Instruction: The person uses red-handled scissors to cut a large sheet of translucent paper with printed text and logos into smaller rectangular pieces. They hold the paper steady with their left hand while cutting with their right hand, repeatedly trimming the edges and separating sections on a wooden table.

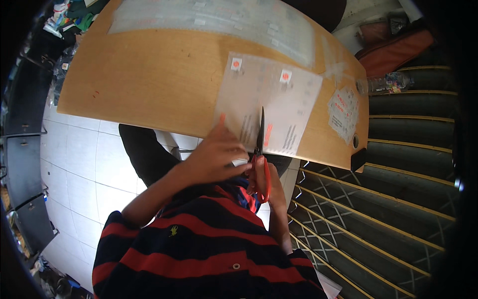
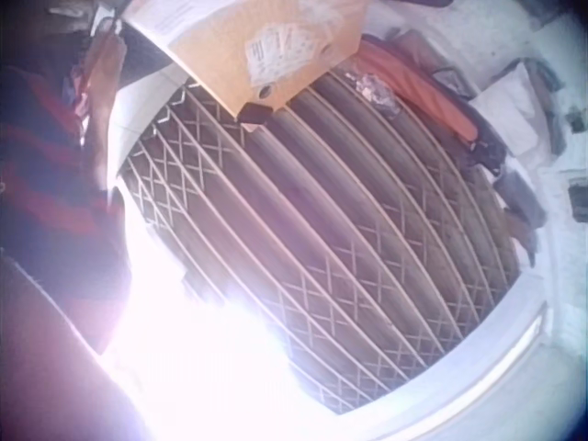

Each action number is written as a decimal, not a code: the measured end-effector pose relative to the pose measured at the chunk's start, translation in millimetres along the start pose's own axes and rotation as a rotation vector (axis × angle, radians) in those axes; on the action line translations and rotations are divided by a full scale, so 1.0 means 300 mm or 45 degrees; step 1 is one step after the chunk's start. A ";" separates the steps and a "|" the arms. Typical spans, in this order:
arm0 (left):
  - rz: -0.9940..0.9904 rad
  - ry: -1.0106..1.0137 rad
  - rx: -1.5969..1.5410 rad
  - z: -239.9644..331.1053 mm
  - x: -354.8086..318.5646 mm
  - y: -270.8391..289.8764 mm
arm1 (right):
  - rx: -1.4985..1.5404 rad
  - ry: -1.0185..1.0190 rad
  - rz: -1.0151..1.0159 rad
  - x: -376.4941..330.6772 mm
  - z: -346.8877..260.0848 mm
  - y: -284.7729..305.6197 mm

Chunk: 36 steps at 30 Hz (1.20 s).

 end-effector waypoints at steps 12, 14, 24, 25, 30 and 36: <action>0.098 0.069 0.854 -0.491 0.492 0.083 | 0.103 0.018 -0.049 0.013 -0.054 -0.004; -0.038 0.171 0.836 -0.483 0.508 0.083 | 0.111 -0.029 -0.086 0.003 -0.069 0.017; 0.048 0.192 0.822 -0.490 0.471 0.113 | 0.141 0.013 -0.407 -0.017 -0.087 0.118; 0.052 0.185 0.787 -0.493 0.468 0.107 | 0.102 -0.049 -0.352 -0.014 -0.107 0.113; -0.024 0.249 0.510 -0.487 0.464 0.128 | 0.071 -0.106 -0.341 0.039 -0.182 0.102; -0.116 0.312 0.257 -0.496 0.460 0.134 | 0.040 -0.233 -0.334 0.064 -0.243 0.107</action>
Point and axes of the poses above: each hand's wrist, its own x-axis towards the middle knuckle, its own y-axis out of the back of the hand, z = x × y, the point moved 2 cm from there along x, towards the middle knuckle, and after that the axes turned 2 degrees about y, right-handed, at the moved point
